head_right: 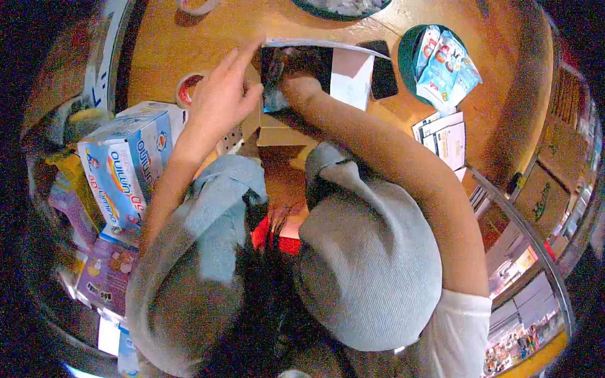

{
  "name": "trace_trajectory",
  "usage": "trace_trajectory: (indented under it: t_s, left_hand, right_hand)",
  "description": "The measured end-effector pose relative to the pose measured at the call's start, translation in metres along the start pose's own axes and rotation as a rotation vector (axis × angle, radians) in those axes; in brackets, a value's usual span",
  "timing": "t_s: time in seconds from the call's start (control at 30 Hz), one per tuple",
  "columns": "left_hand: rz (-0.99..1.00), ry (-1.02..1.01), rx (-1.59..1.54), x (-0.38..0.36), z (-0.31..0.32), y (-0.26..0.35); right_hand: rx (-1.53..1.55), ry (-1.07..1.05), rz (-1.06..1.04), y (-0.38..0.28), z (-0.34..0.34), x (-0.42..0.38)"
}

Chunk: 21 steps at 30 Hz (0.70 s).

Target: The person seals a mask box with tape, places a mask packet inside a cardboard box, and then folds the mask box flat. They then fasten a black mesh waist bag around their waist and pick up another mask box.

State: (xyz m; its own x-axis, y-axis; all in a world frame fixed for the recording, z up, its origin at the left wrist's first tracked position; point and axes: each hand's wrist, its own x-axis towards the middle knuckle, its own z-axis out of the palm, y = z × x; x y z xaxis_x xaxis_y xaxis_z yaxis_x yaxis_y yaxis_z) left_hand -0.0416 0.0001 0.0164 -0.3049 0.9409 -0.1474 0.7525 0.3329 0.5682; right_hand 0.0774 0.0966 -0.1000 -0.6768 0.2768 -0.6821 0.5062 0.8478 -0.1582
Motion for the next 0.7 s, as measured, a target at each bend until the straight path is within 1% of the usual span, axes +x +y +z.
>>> trace_trajectory:
  t_s: [0.1, 0.2, 0.3, 0.37, 0.47, 0.57, 0.6, 0.7]
  left_hand:
    - [0.025, 0.028, 0.031, 0.000, 0.004, -0.003]
    - [0.044, 0.099, 0.134, -0.001, 0.005, -0.002]
    - [0.058, 0.163, 0.182, -0.003, 0.004, 0.003]
    - [0.045, 0.200, 0.194, -0.002, 0.007, 0.001]
    - [-0.024, 0.147, 0.169, -0.002, 0.001, 0.004]
    - [0.032, 0.216, 0.258, -0.004, 0.004, 0.006]
    - [0.007, 0.196, 0.253, -0.004, 0.006, 0.006]
    - [-0.047, 0.154, 0.235, -0.004, 0.007, 0.003]
  right_hand:
    - [0.081, -0.061, -0.051, 0.004, -0.011, -0.002]
    - [-0.140, -0.034, -0.018, -0.003, -0.033, -0.013]
    - [0.045, 0.225, -0.079, 0.007, -0.019, -0.010]
    - [0.010, 0.193, -0.124, 0.012, -0.022, -0.010]
    - [-0.025, 0.193, -0.139, 0.013, -0.034, -0.019]
    - [-0.082, 0.275, -0.173, 0.018, -0.039, -0.030]
    - [-0.107, 0.309, -0.193, 0.018, -0.041, -0.035]
    - [-0.086, 0.265, -0.162, 0.015, -0.063, -0.059]
